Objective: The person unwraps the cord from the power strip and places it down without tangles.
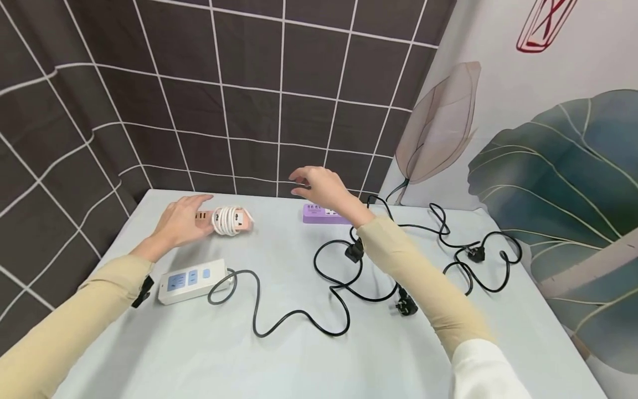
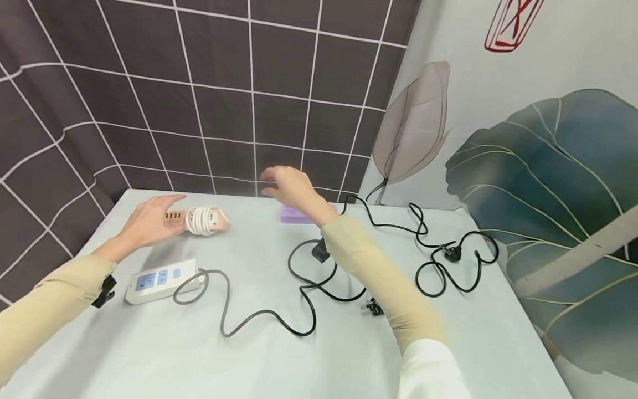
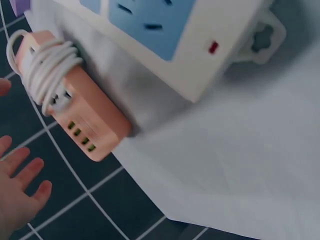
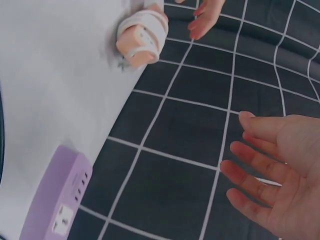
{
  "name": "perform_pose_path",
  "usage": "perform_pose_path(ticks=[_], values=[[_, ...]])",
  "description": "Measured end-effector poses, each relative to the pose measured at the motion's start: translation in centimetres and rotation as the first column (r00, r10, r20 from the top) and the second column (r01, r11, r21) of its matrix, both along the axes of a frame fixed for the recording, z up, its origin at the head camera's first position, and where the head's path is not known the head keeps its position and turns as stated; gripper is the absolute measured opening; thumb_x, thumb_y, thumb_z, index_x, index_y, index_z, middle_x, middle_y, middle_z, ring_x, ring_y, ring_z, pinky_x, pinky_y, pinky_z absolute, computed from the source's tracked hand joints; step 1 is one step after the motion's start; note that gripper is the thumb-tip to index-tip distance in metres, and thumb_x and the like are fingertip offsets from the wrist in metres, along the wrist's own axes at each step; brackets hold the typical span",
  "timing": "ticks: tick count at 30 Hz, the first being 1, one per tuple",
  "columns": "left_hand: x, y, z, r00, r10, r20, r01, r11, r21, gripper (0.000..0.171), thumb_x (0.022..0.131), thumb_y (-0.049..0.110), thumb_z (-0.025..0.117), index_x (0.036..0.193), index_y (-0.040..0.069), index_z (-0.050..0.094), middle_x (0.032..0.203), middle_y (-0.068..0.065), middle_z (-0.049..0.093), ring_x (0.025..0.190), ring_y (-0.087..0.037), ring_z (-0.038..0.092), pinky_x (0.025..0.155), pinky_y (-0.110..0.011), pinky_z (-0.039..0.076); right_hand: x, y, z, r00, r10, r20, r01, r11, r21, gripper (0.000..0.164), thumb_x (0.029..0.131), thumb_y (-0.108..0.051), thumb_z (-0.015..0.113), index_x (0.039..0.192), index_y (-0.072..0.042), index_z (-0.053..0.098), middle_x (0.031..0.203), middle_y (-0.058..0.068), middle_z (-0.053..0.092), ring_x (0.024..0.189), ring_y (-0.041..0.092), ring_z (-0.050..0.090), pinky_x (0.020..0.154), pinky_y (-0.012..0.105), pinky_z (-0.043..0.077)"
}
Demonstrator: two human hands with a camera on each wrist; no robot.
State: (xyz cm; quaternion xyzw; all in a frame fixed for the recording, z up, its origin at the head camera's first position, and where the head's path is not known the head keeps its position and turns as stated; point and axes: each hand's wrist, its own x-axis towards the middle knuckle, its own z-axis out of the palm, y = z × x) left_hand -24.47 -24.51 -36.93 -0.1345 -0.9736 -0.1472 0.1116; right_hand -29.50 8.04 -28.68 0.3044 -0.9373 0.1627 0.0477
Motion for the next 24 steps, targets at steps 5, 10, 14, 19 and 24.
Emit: perform_pose_path(ticks=[5,10,14,19,24], values=[[-1.2,-1.2,-0.8,0.997,0.020,0.077,-0.017,0.999,-0.040,0.073,0.076,0.022,0.065,0.140,-0.002,0.040,0.138,-0.029,0.047,0.123,-0.048,0.045,0.099,-0.061,0.037,-1.0,-1.7,-0.4,1.000,0.013,0.024,-0.012,1.000,-0.026,0.034,0.090,-0.025,0.067,0.122,-0.013,0.064,0.113,0.004,0.069,0.096,0.016,0.065,0.078,0.033,0.051],[-2.0,-2.0,-1.8,0.993,0.033,0.110,-0.024,0.996,-0.081,0.078,0.069,0.017,0.067,0.139,-0.004,0.041,0.137,-0.031,0.048,0.121,-0.049,0.046,0.099,-0.061,0.037,-1.8,-3.3,-1.0,0.997,0.018,0.079,-0.013,0.998,-0.061,0.034,0.090,-0.025,0.067,0.122,-0.015,0.064,0.112,0.003,0.070,0.092,0.014,0.066,0.078,0.031,0.050],[-2.5,-2.3,-2.5,0.994,0.044,0.096,-0.035,0.995,-0.098,0.077,0.066,0.014,0.069,0.136,-0.004,0.044,0.133,-0.031,0.051,0.118,-0.049,0.048,0.097,-0.061,0.038,-2.2,-4.3,-1.4,0.993,0.021,0.120,-0.009,0.996,-0.094,0.034,0.090,-0.026,0.067,0.122,-0.016,0.064,0.114,0.002,0.069,0.092,0.014,0.063,0.078,0.031,0.048],[-3.1,-2.3,-3.0,0.991,0.066,0.120,-0.055,0.994,-0.090,0.072,0.067,0.012,0.071,0.133,-0.003,0.048,0.128,-0.030,0.055,0.113,-0.047,0.053,0.091,-0.058,0.044,-2.7,-5.4,-2.0,0.988,0.041,0.147,-0.024,0.993,-0.117,0.034,0.090,-0.025,0.067,0.122,-0.015,0.064,0.113,0.001,0.069,0.088,0.014,0.062,0.072,0.028,0.046],[-3.6,-2.3,-3.4,0.986,0.066,0.154,-0.055,0.995,-0.078,0.070,0.067,0.010,0.074,0.132,-0.003,0.050,0.123,-0.030,0.058,0.108,-0.045,0.057,0.086,-0.055,0.047,-3.0,-6.3,-2.5,0.986,0.054,0.156,-0.033,0.991,-0.133,0.033,0.090,-0.024,0.067,0.122,-0.015,0.064,0.113,0.002,0.070,0.092,0.013,0.066,0.075,0.027,0.048]])
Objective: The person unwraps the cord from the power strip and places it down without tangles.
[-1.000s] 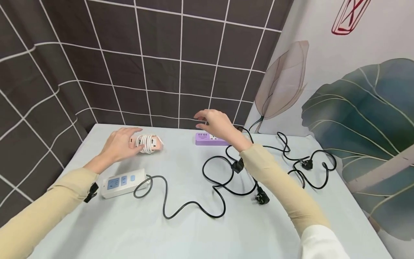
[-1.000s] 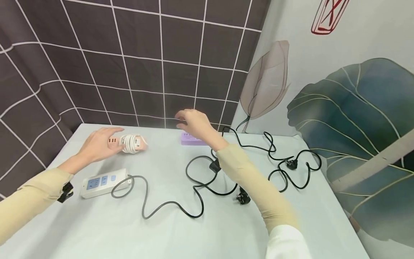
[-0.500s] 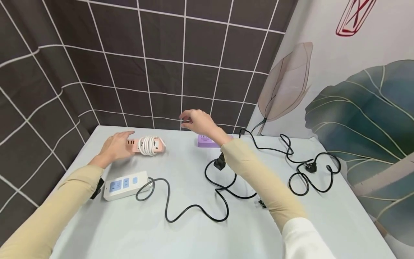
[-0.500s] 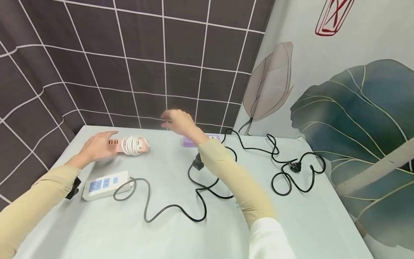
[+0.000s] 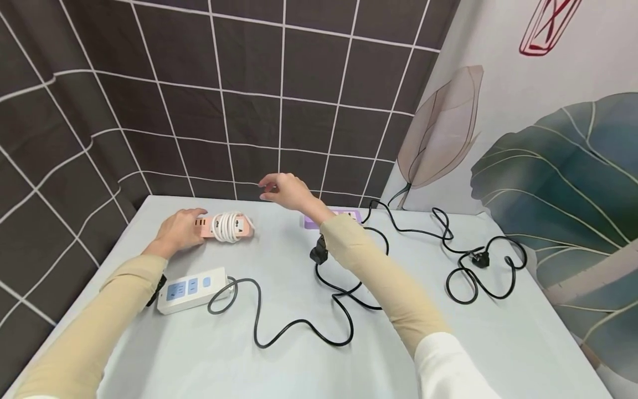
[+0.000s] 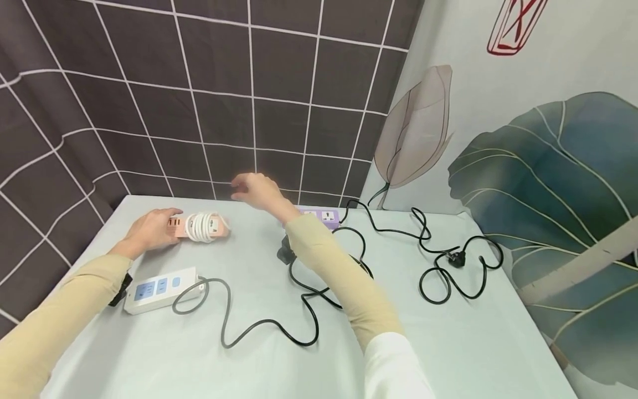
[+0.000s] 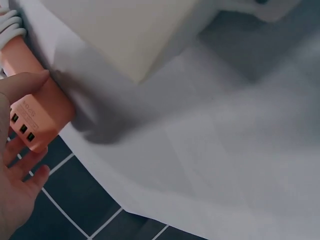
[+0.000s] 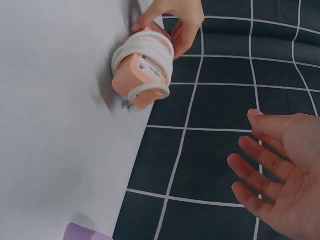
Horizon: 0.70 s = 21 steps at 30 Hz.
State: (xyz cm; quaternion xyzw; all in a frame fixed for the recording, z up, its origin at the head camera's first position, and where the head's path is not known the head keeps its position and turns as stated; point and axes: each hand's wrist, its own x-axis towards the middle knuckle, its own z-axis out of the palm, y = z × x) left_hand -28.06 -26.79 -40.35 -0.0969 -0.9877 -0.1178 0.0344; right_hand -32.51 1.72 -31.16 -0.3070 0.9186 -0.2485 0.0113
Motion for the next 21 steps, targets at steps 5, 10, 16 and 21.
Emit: perform_pose_path(ticks=[5,10,16,21], values=[[-0.3,0.2,-0.6,1.000,-0.026,-0.004,0.026,1.000,0.005,0.060,0.070,0.007,0.074,0.125,-0.004,0.056,0.116,-0.028,0.063,0.101,-0.042,0.060,0.084,-0.054,0.048,-0.2,-0.6,-0.5,1.000,-0.001,0.008,0.001,1.000,-0.013,0.032,0.090,-0.024,0.067,0.121,-0.016,0.065,0.110,0.000,0.070,0.096,0.013,0.066,0.079,0.029,0.048],[-0.2,0.1,-0.7,0.999,-0.041,-0.009,0.041,0.999,0.017,0.054,0.070,0.006,0.073,0.121,-0.006,0.059,0.111,-0.029,0.065,0.096,-0.042,0.062,0.086,-0.054,0.047,-0.3,-0.9,-0.9,1.000,0.017,0.008,-0.017,1.000,0.007,0.032,0.090,-0.024,0.067,0.120,-0.014,0.065,0.110,0.000,0.071,0.094,0.013,0.066,0.078,0.028,0.048],[0.1,0.1,-0.6,0.999,-0.033,0.004,0.032,0.999,0.034,0.054,0.071,0.008,0.074,0.121,-0.006,0.059,0.114,-0.029,0.064,0.098,-0.041,0.062,0.088,-0.054,0.047,-0.2,-1.0,-1.3,1.000,0.012,0.019,-0.012,1.000,0.009,0.030,0.090,-0.024,0.067,0.119,-0.014,0.066,0.109,0.001,0.071,0.090,0.013,0.065,0.077,0.027,0.047],[0.4,0.8,-0.5,0.997,-0.078,-0.007,0.079,0.996,0.040,0.054,0.070,0.008,0.074,0.121,-0.004,0.061,0.111,-0.026,0.067,0.092,-0.036,0.063,0.085,-0.051,0.048,-0.3,-1.5,-1.8,0.999,0.030,0.024,-0.031,0.999,0.011,0.029,0.090,-0.023,0.066,0.118,-0.014,0.066,0.109,0.001,0.071,0.089,0.012,0.066,0.074,0.024,0.047]])
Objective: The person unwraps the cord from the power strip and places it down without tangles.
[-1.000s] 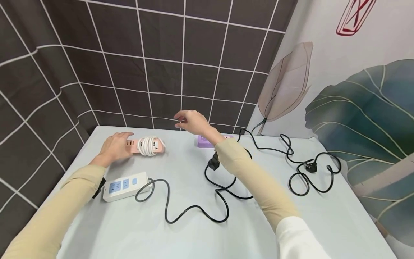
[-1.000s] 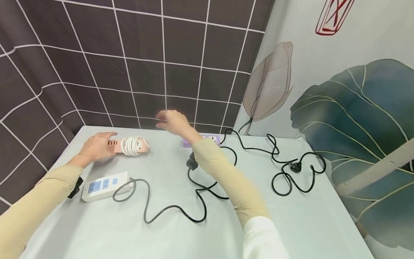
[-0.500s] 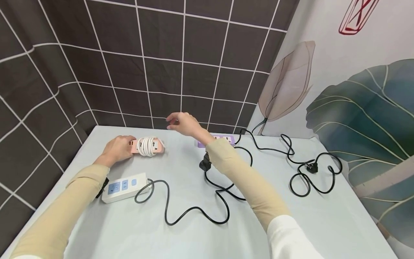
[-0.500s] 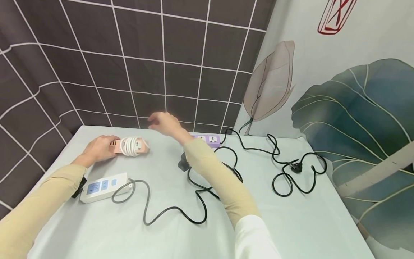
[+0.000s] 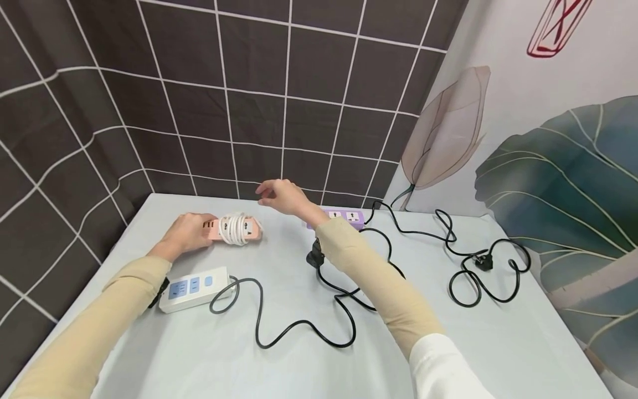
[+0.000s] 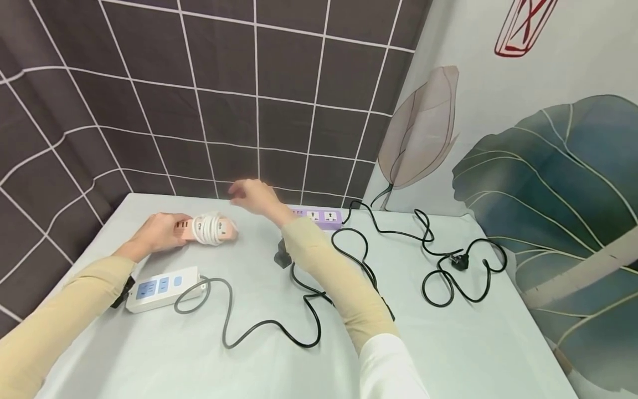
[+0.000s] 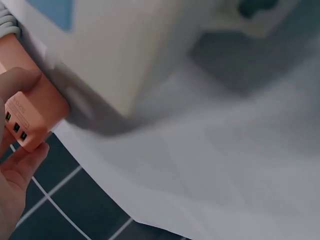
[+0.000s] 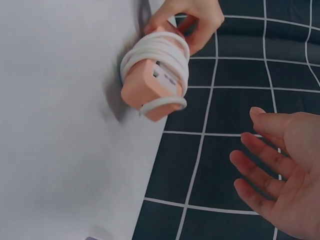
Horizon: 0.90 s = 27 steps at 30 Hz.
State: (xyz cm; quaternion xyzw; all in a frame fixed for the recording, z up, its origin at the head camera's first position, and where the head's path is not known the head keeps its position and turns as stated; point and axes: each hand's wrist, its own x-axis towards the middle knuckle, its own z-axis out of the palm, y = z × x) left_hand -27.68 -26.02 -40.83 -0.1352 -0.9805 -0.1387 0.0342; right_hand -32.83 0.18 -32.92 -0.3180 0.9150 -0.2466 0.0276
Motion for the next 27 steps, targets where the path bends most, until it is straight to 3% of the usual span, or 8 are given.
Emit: perform_pose_path(ticks=[4,9,19,23,27], values=[[0.0,0.7,0.1,0.999,-0.030,-0.028,0.030,0.999,-0.013,0.054,0.068,0.009,0.075,0.120,-0.001,0.064,0.106,-0.022,0.069,0.089,-0.033,0.063,0.082,-0.050,0.049,-0.1,-0.8,-0.4,0.999,0.021,-0.025,-0.020,1.000,0.024,0.029,0.091,-0.024,0.065,0.118,-0.014,0.066,0.107,0.000,0.071,0.088,0.011,0.065,0.072,0.022,0.047],[0.1,1.0,0.3,0.998,-0.047,-0.040,0.047,0.999,0.004,0.053,0.067,0.011,0.076,0.117,-0.002,0.064,0.109,-0.021,0.068,0.098,-0.037,0.062,0.087,-0.051,0.047,0.1,-2.1,-0.9,0.994,0.063,-0.085,-0.056,0.995,0.088,0.028,0.093,-0.023,0.063,0.119,-0.014,0.066,0.109,-0.001,0.071,0.094,0.011,0.064,0.077,0.024,0.048],[0.6,0.5,-0.5,0.998,-0.053,0.031,0.049,0.992,0.116,0.057,0.069,0.010,0.074,0.122,-0.006,0.058,0.117,-0.024,0.063,0.099,-0.034,0.059,0.090,-0.051,0.046,1.3,-5.1,-2.5,0.957,0.175,-0.233,-0.104,0.951,0.291,0.027,0.095,-0.023,0.060,0.122,-0.023,0.065,0.123,-0.008,0.066,0.110,0.011,0.057,0.088,0.024,0.048],[0.6,0.6,-0.4,0.998,-0.060,0.018,0.057,0.990,0.130,0.057,0.068,0.007,0.073,0.123,-0.005,0.058,0.120,-0.025,0.062,0.104,-0.037,0.059,0.092,-0.052,0.045,1.2,-5.9,-2.9,0.953,0.180,-0.245,-0.100,0.947,0.304,0.027,0.095,-0.022,0.060,0.122,-0.023,0.065,0.125,-0.009,0.065,0.114,0.011,0.056,0.091,0.024,0.047],[0.6,0.8,-0.3,0.998,-0.056,0.003,0.055,0.990,0.132,0.056,0.067,0.004,0.073,0.121,-0.004,0.060,0.120,-0.025,0.062,0.102,-0.036,0.060,0.091,-0.052,0.046,0.9,-6.5,-3.5,0.963,0.171,-0.206,-0.102,0.946,0.307,0.029,0.096,-0.021,0.058,0.125,-0.022,0.064,0.127,-0.009,0.064,0.119,0.011,0.054,0.096,0.025,0.046]])
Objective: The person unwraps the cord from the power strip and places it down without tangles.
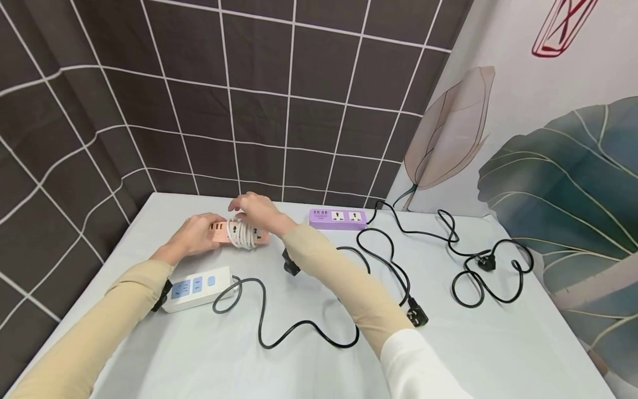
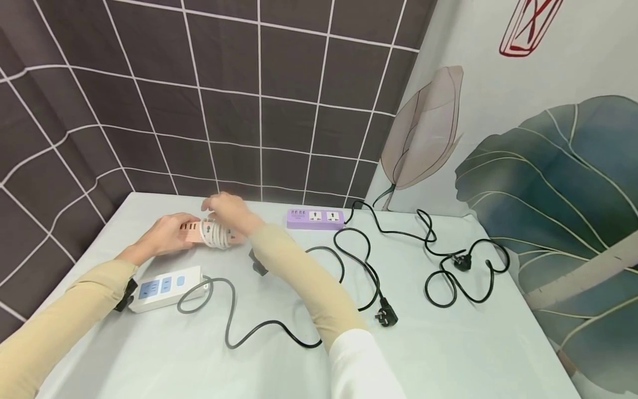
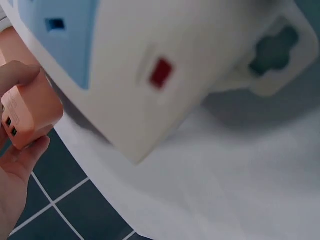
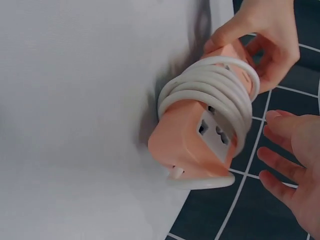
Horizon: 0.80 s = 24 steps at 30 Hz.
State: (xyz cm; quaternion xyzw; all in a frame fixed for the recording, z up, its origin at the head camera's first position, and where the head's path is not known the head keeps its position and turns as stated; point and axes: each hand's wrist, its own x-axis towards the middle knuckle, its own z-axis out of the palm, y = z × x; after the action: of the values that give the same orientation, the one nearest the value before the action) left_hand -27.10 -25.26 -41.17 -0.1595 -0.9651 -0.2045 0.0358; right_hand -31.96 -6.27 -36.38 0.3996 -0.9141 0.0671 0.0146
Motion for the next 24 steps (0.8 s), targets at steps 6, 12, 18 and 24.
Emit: perform_pose_path(ticks=[6,12,18,24], values=[[0.1,0.0,-0.2,1.000,-0.008,-0.019,0.008,1.000,-0.008,0.054,0.068,0.003,0.073,0.119,-0.004,0.061,0.119,-0.025,0.063,0.104,-0.037,0.060,0.092,-0.051,0.047,-0.5,-0.8,-1.1,0.991,-0.049,0.122,0.048,0.999,0.008,0.035,0.099,-0.014,0.050,0.133,-0.021,0.058,0.135,-0.007,0.058,0.125,0.013,0.050,0.102,0.027,0.043],[0.2,-0.1,-0.3,0.999,-0.019,-0.042,0.020,1.000,0.005,0.052,0.068,0.003,0.073,0.118,-0.003,0.062,0.120,-0.024,0.063,0.106,-0.038,0.060,0.092,-0.052,0.046,-0.8,-1.1,-1.8,0.979,-0.029,0.202,0.028,1.000,0.008,0.034,0.102,-0.015,0.044,0.133,-0.020,0.058,0.138,-0.003,0.057,0.129,0.013,0.048,0.106,0.026,0.039],[0.0,-0.2,-0.2,0.999,-0.017,-0.034,0.017,1.000,0.012,0.050,0.068,0.002,0.073,0.117,-0.001,0.063,0.118,-0.022,0.064,0.102,-0.035,0.060,0.091,-0.051,0.046,-1.0,-0.9,-1.7,0.975,-0.029,0.221,0.025,0.999,0.021,0.030,0.104,-0.021,0.039,0.125,-0.017,0.059,0.122,-0.002,0.064,0.114,0.011,0.055,0.099,0.025,0.043],[-0.1,-0.1,-0.3,1.000,0.011,0.001,-0.011,1.000,0.013,0.051,0.067,0.003,0.074,0.117,-0.001,0.063,0.115,-0.021,0.066,0.098,-0.032,0.061,0.088,-0.049,0.047,-1.5,-0.4,-1.9,0.971,0.032,0.239,-0.036,0.999,0.013,0.029,0.105,-0.023,0.035,0.124,-0.019,0.056,0.119,-0.002,0.062,0.107,0.012,0.053,0.097,0.026,0.041]])
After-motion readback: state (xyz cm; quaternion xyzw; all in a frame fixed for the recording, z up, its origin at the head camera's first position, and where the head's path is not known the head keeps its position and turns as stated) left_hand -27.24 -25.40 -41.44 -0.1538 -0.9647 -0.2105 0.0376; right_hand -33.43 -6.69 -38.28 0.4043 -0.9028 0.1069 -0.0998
